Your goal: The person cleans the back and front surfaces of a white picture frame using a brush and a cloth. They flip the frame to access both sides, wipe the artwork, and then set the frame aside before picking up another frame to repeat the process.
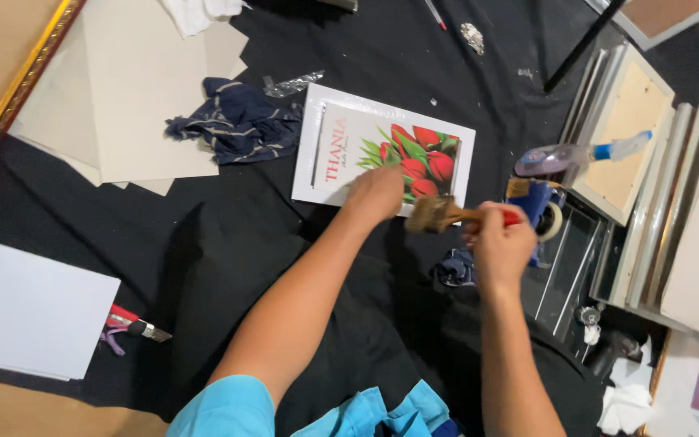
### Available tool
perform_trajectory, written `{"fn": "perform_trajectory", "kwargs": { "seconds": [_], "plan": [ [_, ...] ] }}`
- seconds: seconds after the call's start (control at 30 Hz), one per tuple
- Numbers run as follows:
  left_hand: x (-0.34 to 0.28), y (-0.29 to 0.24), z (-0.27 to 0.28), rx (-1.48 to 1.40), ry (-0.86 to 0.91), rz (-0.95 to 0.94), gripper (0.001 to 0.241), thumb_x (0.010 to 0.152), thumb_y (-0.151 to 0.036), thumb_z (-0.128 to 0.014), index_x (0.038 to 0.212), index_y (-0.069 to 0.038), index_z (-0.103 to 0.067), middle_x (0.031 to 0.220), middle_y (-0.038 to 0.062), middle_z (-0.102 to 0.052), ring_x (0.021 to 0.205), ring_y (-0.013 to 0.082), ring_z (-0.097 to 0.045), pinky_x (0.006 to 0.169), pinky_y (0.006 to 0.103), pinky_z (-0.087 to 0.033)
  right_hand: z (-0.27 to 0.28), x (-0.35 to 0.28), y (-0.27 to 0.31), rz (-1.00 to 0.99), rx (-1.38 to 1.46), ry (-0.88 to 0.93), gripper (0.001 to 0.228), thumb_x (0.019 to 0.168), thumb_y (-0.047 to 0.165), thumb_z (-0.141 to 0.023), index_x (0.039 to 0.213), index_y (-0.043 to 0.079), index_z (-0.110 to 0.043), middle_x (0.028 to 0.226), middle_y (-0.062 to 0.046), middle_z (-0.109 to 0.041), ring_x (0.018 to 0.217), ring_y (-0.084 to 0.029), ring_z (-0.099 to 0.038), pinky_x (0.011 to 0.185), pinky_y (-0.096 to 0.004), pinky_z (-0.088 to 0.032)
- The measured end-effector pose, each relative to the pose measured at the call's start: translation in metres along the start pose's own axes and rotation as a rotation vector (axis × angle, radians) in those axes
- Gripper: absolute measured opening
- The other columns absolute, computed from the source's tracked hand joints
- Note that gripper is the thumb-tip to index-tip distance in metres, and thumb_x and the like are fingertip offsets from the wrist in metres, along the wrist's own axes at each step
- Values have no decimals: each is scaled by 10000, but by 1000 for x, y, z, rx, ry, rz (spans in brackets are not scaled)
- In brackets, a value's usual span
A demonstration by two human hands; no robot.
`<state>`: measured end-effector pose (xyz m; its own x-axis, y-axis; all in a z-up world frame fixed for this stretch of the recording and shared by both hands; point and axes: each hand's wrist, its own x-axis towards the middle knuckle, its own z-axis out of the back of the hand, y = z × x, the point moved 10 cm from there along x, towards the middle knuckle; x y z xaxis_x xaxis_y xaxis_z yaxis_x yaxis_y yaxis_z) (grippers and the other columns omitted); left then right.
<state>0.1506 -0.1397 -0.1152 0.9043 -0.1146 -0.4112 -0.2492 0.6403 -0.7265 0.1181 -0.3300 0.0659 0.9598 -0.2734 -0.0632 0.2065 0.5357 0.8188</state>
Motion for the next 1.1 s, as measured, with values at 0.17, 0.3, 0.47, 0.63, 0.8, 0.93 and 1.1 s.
{"fn": "perform_trajectory", "kwargs": {
  "seconds": [0.17,0.3,0.47,0.63,0.8,0.93,1.1],
  "plan": [
    [-21,-11,17,129,6,-66,298,822,-130,-635,1074,-25,-754,1041,211,-757,1009,475,-728,841,631,-568,-45,-39,-20,-84,86,229,153,987,173,-705,1069,45,-727,798,-244,-730,713,-274,-748,627,-416,-637],
    [-31,-15,26,194,-13,-71,342,802,-72,-645,1113,38,-733,1070,235,-744,986,506,-723,853,657,-543,4,47,-27,320,-417,82,142,952,224,-774,1089,246,-805,844,-174,-745,827,-331,-748,643,-415,-584],
    [-30,-13,26,233,-71,-120,381,857,-125,-637,1190,55,-682,1121,234,-686,986,520,-705,896,649,-497,39,64,6,618,-585,121,351,914,80,-701,1213,233,-799,979,-185,-729,943,-424,-705,804,-518,-558],
    [-34,-18,32,303,-64,-133,439,907,-204,-636,1277,32,-650,1184,231,-654,970,528,-698,891,632,-491,23,78,-88,728,-724,83,359,911,138,-708,1226,293,-783,1110,-69,-728,1014,-292,-721,829,-404,-598],
    [-45,-20,33,262,2,-114,537,938,-231,-612,1410,22,-571,1317,268,-604,1112,559,-650,975,653,-455,-13,49,-129,485,-1384,561,710,904,134,-560,1592,209,-403,1531,-154,-505,1355,-355,-519,928,-541,-534],
    [-84,-53,114,51,49,-149,604,984,-182,-564,1527,50,-436,1491,331,-498,1385,534,-467,1183,661,-251,-17,0,-88,301,-1470,601,856,886,148,-637,1644,165,-241,1633,-300,-297,1409,-492,-406,980,-613,-468],
    [-121,5,212,100,-293,14,725,938,-332,-728,1522,-52,-401,1413,208,-512,1269,457,-506,987,577,-414,-30,-24,-169,-108,-1151,872,545,921,393,-657,1231,32,-392,1151,-329,-678,1096,-535,-636,850,-565,-502]
  ]
}}
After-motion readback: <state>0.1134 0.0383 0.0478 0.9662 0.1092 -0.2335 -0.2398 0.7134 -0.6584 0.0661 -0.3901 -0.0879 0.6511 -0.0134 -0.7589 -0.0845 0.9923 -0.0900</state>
